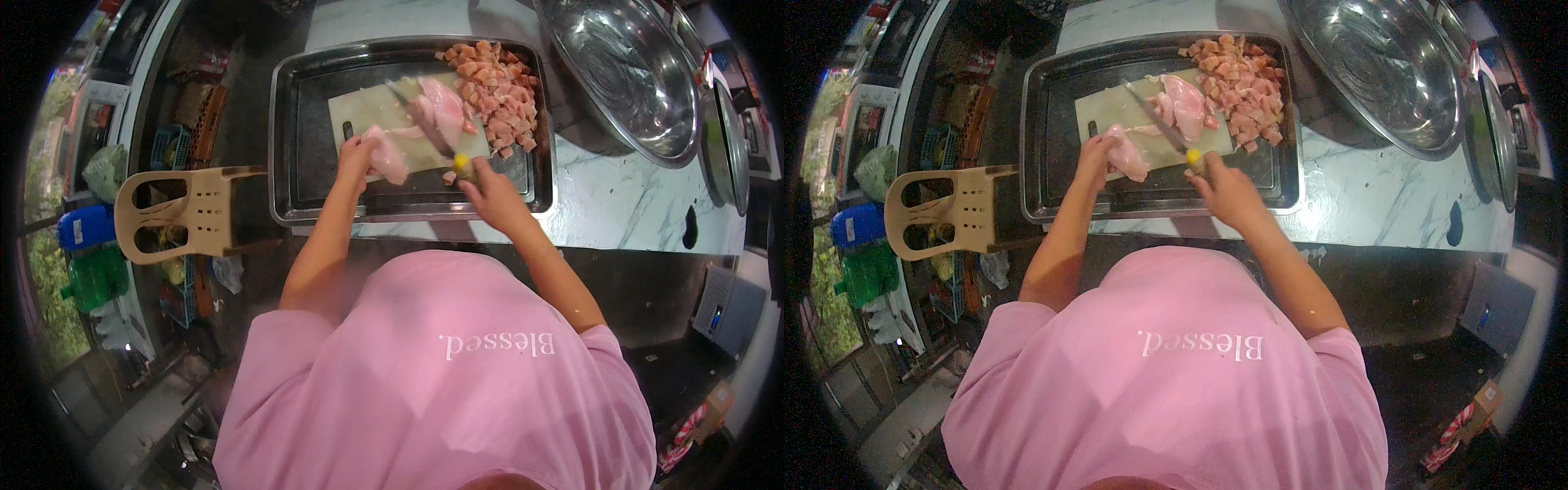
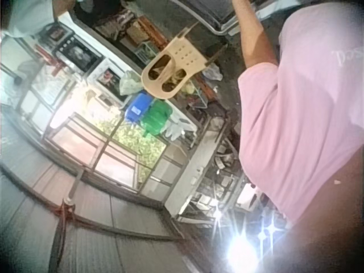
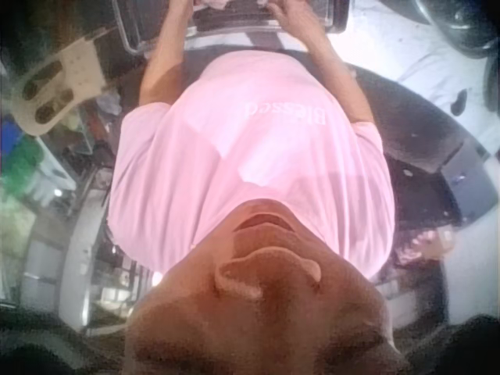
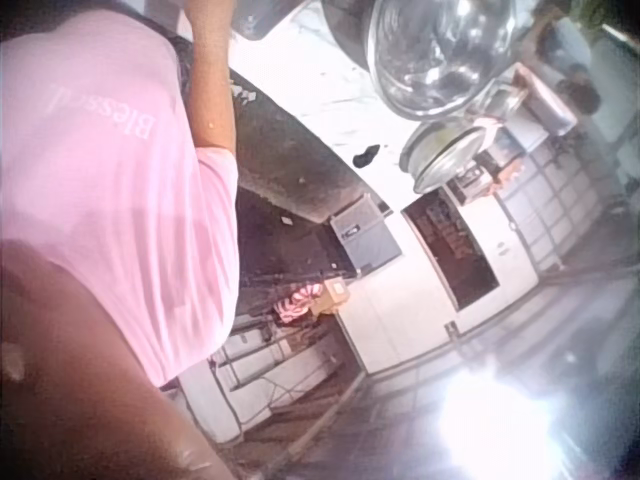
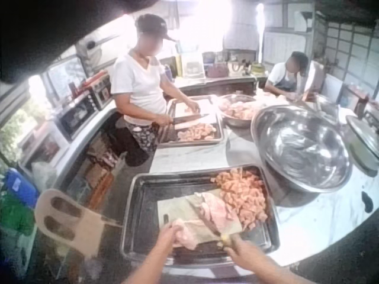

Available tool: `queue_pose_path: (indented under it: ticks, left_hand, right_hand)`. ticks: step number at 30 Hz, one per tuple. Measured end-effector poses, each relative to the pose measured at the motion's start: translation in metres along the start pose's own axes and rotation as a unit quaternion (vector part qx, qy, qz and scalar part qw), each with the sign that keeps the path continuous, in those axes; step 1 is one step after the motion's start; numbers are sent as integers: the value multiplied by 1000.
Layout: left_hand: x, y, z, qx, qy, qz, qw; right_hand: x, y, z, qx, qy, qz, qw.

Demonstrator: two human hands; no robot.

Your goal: The person cuts raw meat into small pieces using a knife on a white cutting board. The person holds the meat with one hand and slices it with the other, placing the cut pieces onto a metal tray.

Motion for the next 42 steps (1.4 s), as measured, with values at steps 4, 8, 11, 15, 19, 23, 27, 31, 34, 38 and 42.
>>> queue_pose_path:
  ticks: [4, 8, 11, 15, 19, 23, 27, 31, 34, 38, 42]
  left_hand:
    - [1, 9, 5, -3, 14, 6, 1000]
    - [12, 14, 20, -30, 11, -8, 999]
    - [36, 15, 44, -66, -47, 36, 996]
    - [86, 24, 65, -84, -146, 31, 985]
    - [89, 4, 52, -121, -144, 35, 982]
    - [18, -1, -14, -46, -121, -74, 989]
    - [-10, -6, -38, 94, -187, -317, 925]
    - [-21, 0, -54, 109, -183, -213, 954]
    - [-22, 2, -58, 101, -181, -225, 952]
    - [-19, 1, -59, 113, -175, -257, 944]
    - [-25, 7, -63, 102, -174, -268, 942]
  right_hand:
    - [-12, -33, -15, -73, -22, 70, 995]
    - [-5, -52, -35, -80, -12, 88, 993]
    - [-3, -50, -45, -79, -14, 104, 991]
    - [11, -48, -62, -29, -14, 94, 995]
    - [11, -32, -78, 10, -65, 104, 992]
    - [0, -16, -69, 22, -4, 95, 995]
    - [-11, -8, -34, 36, -11, 70, 997]
    - [-18, -16, -6, -40, -40, 85, 995]
    - [-22, -17, -2, -76, -55, 115, 989]
    - [-20, -14, -6, -81, -36, 132, 987]
    - [-27, -10, -18, -113, -30, 163, 980]
Point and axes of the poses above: each hand's wrist, its own z-axis away from the middle knuckle, its own y-axis out of the back of the hand, x = y × z, the point moved 1 cm from there along -z, towards the middle knuckle, and after that the axes turned 9 degrees about -x, right-handed, at the moved point
